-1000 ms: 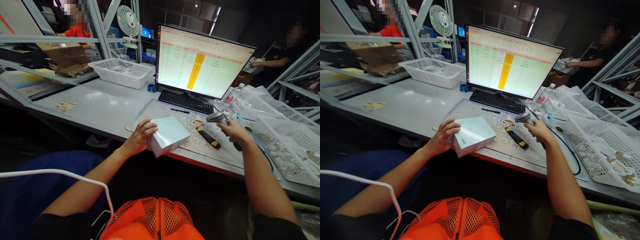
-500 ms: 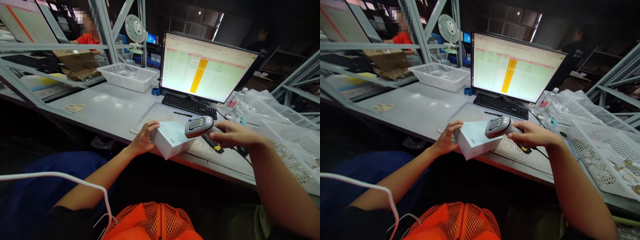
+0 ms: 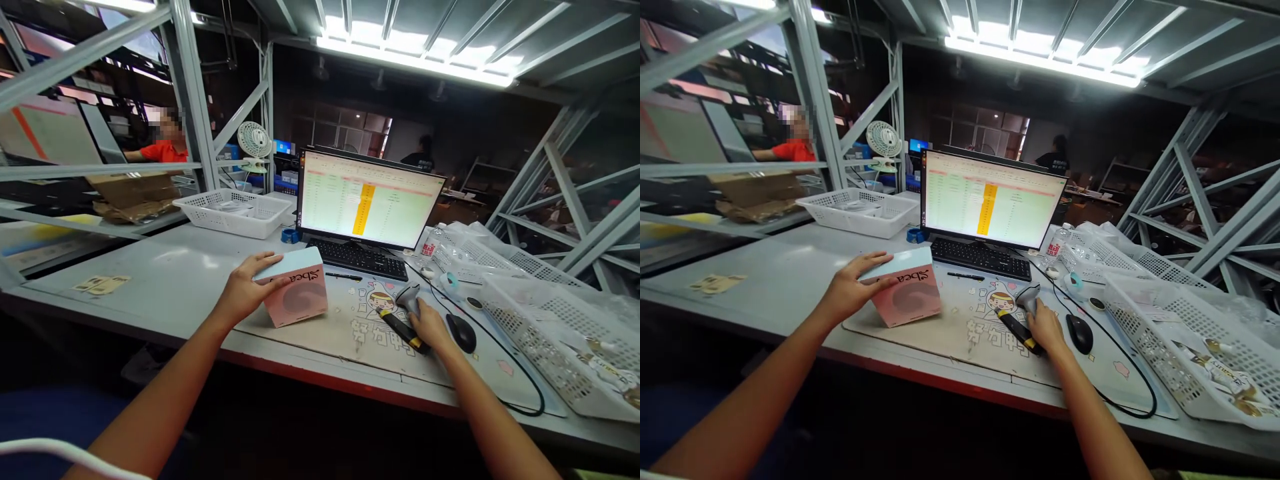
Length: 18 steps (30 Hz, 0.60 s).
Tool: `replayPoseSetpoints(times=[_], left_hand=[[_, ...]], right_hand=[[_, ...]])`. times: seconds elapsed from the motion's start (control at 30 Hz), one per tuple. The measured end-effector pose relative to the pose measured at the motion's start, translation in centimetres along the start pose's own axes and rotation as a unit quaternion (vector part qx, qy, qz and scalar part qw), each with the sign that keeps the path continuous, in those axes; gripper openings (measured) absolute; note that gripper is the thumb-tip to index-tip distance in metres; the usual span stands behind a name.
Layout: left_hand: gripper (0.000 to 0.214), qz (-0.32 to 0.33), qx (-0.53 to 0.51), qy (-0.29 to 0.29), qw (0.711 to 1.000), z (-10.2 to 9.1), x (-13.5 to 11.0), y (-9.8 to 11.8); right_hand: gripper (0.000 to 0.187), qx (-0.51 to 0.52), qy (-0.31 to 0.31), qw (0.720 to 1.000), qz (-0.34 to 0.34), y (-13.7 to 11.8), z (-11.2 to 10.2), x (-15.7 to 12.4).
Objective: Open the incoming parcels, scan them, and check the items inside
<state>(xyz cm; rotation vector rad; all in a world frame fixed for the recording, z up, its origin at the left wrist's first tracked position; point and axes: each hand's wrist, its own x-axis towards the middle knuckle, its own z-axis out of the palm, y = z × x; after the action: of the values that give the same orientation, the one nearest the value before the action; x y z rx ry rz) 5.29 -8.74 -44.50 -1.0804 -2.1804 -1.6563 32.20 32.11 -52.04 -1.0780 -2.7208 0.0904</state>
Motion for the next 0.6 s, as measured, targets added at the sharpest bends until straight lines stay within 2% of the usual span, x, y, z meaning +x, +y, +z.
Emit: replayPoseSetpoints(times=[0.1,0.17,0.23,0.3,0.4,0.47,0.53,0.6], left_hand=[[0.090,-0.021,-0.034,-0.045,0.998,1.4,0.3,-1.1],[0.116,-0.058,-0.068,-0.065,0.994,2.4,-0.6,-2.7],[0.128,-0.102,-0.075,-0.097,0.987,3.2,-1.9,-4.5],[0.117,-0.128,-0.046,-0.145,0.980,3.7,-3.2,-6.1],[0.087,-0.149,0.002,-0.194,0.970,4.0,-4.3,-7.6],[0.085,-0.165,0.005,-0.162,0.973,4.0,-4.5,-8.0],[0.097,-0.165,-0.016,-0.079,0.983,3.7,-4.7,-8.1],[0.107,-0.130,-0.028,0.019,0.991,3.2,-4.9,-8.1]], right_hand=[[0.060,0.007,0.072,0.997,-0.003,3.7,-0.5,0.3],[0.057,0.010,0.130,0.991,-0.006,7.6,-0.5,0.4],[0.057,0.011,0.174,0.985,-0.012,11.5,0.0,0.3],[0.061,0.025,0.188,0.982,-0.007,14.4,1.0,-0.2],[0.065,0.082,0.187,0.979,0.001,16.0,2.5,-1.1],[0.065,0.114,0.199,0.973,-0.004,15.8,3.0,-1.7],[0.064,0.122,0.212,0.970,-0.013,15.3,3.3,-2.1],[0.063,0.112,0.211,0.971,-0.017,15.0,3.5,-2.3]])
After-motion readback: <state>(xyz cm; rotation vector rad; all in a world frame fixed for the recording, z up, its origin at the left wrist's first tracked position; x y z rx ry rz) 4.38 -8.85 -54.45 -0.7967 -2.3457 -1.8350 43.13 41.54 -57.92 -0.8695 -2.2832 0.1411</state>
